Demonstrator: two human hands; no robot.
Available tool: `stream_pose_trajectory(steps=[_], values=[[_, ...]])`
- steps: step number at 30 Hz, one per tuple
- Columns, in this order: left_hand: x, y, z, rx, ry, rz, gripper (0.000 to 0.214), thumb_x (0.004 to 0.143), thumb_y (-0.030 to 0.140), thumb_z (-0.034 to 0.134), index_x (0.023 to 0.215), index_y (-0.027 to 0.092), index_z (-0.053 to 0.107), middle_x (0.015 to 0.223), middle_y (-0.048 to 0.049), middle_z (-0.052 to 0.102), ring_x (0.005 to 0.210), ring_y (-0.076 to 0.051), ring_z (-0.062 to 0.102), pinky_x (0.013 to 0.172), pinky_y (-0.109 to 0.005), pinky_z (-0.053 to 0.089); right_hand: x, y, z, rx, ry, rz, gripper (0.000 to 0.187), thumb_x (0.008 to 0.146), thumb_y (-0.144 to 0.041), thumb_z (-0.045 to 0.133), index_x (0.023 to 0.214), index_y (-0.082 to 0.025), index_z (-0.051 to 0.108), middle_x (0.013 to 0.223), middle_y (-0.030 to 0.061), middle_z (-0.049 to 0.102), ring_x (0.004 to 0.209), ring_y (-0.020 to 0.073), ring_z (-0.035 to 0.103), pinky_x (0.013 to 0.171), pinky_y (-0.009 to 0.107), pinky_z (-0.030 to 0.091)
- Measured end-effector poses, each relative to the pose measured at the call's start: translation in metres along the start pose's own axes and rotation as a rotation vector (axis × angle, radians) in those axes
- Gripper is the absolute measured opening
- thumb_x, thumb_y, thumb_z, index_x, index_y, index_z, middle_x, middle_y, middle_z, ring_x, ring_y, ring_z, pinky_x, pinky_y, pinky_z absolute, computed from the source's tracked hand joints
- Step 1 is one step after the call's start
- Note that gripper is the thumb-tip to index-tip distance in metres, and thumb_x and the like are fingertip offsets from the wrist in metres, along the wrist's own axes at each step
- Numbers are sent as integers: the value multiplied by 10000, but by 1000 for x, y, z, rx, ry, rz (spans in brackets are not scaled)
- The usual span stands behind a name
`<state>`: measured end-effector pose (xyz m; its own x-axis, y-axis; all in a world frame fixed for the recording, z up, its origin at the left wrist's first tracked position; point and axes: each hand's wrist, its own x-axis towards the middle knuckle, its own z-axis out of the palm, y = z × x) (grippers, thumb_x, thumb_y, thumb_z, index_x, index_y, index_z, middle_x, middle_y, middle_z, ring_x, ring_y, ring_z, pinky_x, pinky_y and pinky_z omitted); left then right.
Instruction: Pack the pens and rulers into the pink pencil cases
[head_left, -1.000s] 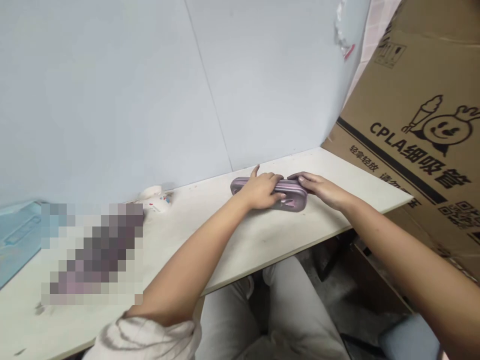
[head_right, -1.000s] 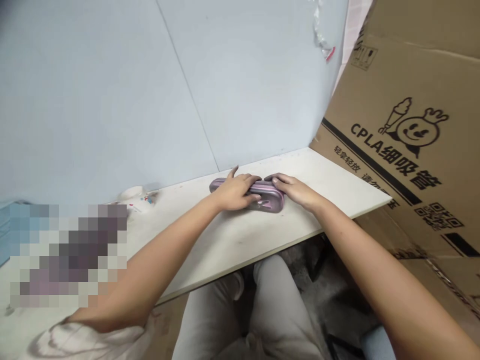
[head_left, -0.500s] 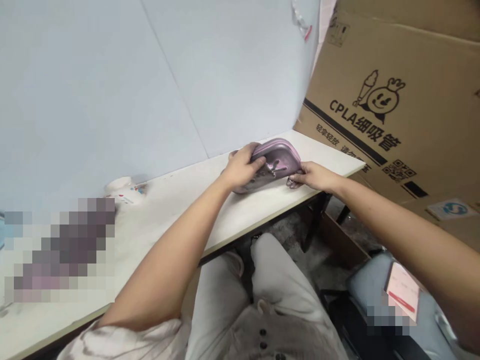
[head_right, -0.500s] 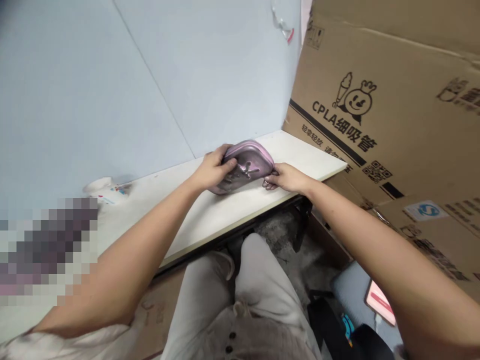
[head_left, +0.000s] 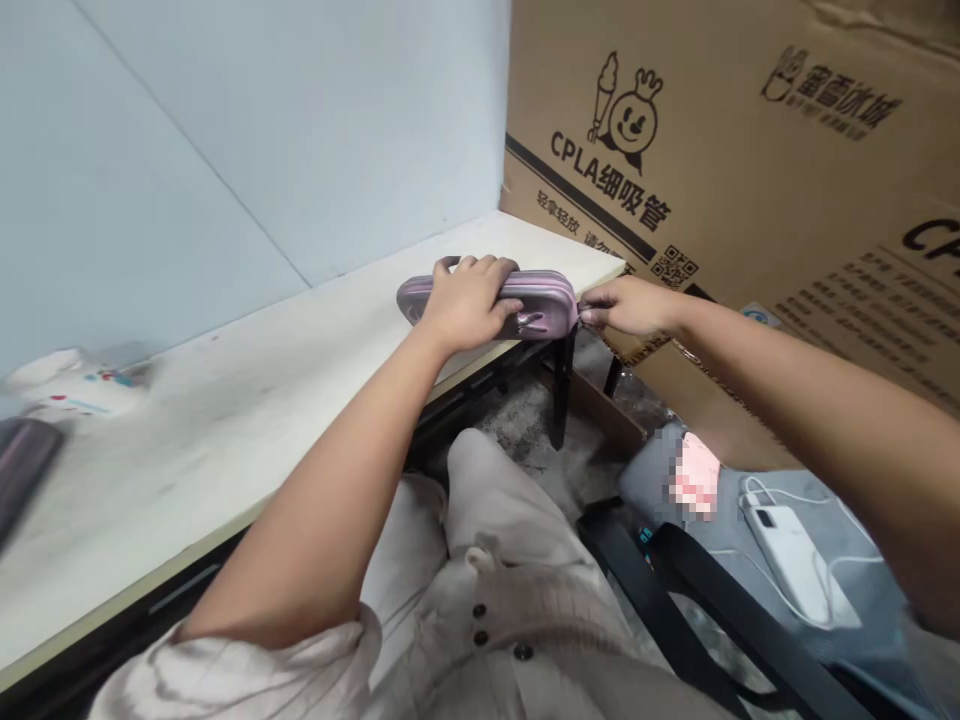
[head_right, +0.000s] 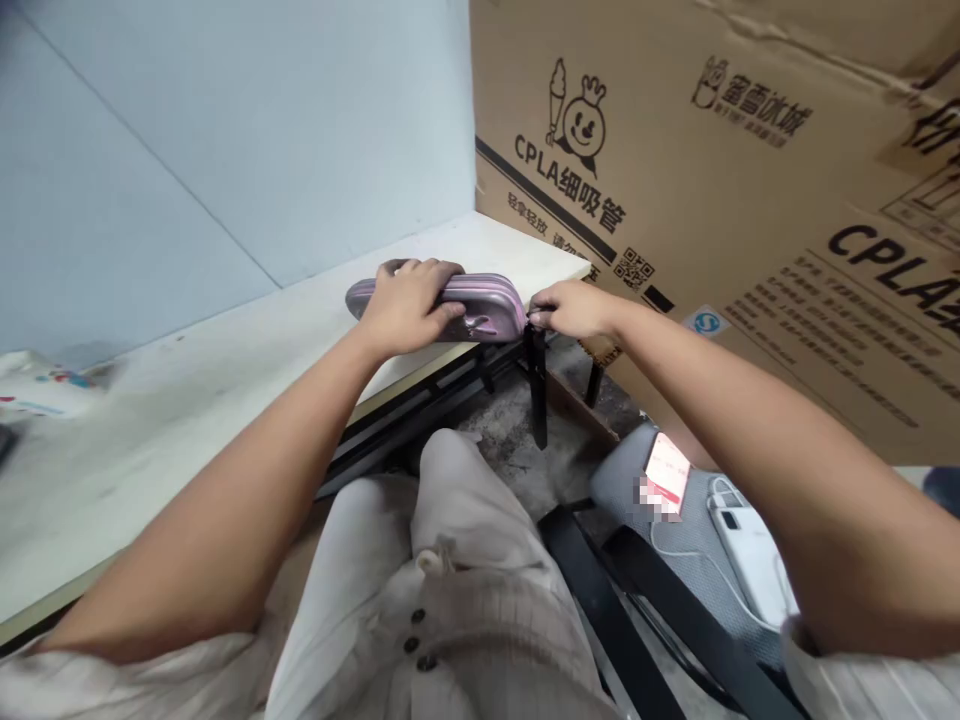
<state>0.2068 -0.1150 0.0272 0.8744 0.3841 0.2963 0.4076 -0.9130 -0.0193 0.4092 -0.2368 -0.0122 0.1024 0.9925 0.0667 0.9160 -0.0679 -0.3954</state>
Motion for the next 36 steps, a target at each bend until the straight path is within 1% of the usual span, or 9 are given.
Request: stream_pose_trajectory(steps=[7, 11, 14, 17, 21, 24, 28, 31, 36], values=[[13, 10, 6, 68, -68, 13, 441, 816, 377, 403, 1219, 200, 426, 1206, -108, 483, 1125, -313, 395, 954, -525, 198, -1, -6, -31, -194, 86, -70, 197, 781, -302, 487, 719, -181, 631, 642, 7, 586, 645, 122, 511, 602, 235, 357], [14, 12, 6, 76, -74, 8, 441, 823, 377, 406, 1224, 192, 417, 1210, -115, 474, 1133, -313, 387, 961, -535, 192, 20, -8, -47, -214, 128, -125, 244, 767, -356, 537, 646, -162, 623, 612, 5, 563, 737, 166, 566, 698, 294, 394], [14, 12, 10, 45, -52, -5, 441, 821, 375, 422, 1222, 192, 417, 1212, -113, 467, 1146, -321, 378, 965, -539, 182, 46, -17, -49, -183, 178, -129, 351, 806, -389, 485, 602, -131, 606, 632, 7, 566, 857, 206, 587, 782, 346, 393], [14, 11, 14, 6, -22, -9, 444, 812, 389, 439, 1199, 171, 442, 1202, -119, 469, 1154, -338, 366, 965, -543, 176, 75, -37, -40, -196, 210, -130, 473, 870, -375, 352, 568, -94, 583, 647, 12, 573, 922, 220, 585, 821, 376, 375], [14, 13, 19, -36, 64, -62, 416, 833, 404, 382, 1144, 151, 495, 1170, -124, 498, 1149, -344, 359, 958, -546, 172, 96, -65, -29, -297, 247, -153, 441, 862, -338, 378, 552, -89, 569, 627, 21, 563, 929, 244, 583, 830, 408, 368], [18, 16, 23, -73, 149, -143, 386, 858, 372, 319, 1097, 161, 536, 1130, -119, 536, 1132, -332, 374, 954, -537, 169, 88, -73, -30, -385, 291, -209, 356, 840, -355, 434, 625, -116, 588, 667, 36, 576, 915, 261, 577, 819, 424, 381], [25, 16, 30, -123, 240, -223, 372, 873, 295, 269, 1038, 157, 573, 1063, -119, 584, 1108, -312, 405, 950, -510, 179, 63, -74, -26, -457, 373, -245, 359, 872, -423, 374, 892, -122, 569, 868, 85, 589, 951, 269, 541, 825, 416, 378], [26, 10, 33, -144, 299, -269, 373, 881, 260, 240, 1037, 185, 571, 1053, -92, 605, 1098, -277, 429, 968, -481, 184, 55, -75, -5, -396, 484, -198, 456, 911, -469, 212, 1056, -132, 483, 1011, 105, 561, 974, 237, 517, 808, 354, 377], [14, -20, 29, -148, 346, -342, 419, 900, 300, 192, 1007, 190, 582, 1037, -77, 622, 1059, -239, 475, 1002, -433, 196, 71, -86, 35, -405, 552, -85, 493, 922, -429, 131, 1048, -130, 502, 942, 115, 598, 875, 222, 527, 707, 298, 364]])
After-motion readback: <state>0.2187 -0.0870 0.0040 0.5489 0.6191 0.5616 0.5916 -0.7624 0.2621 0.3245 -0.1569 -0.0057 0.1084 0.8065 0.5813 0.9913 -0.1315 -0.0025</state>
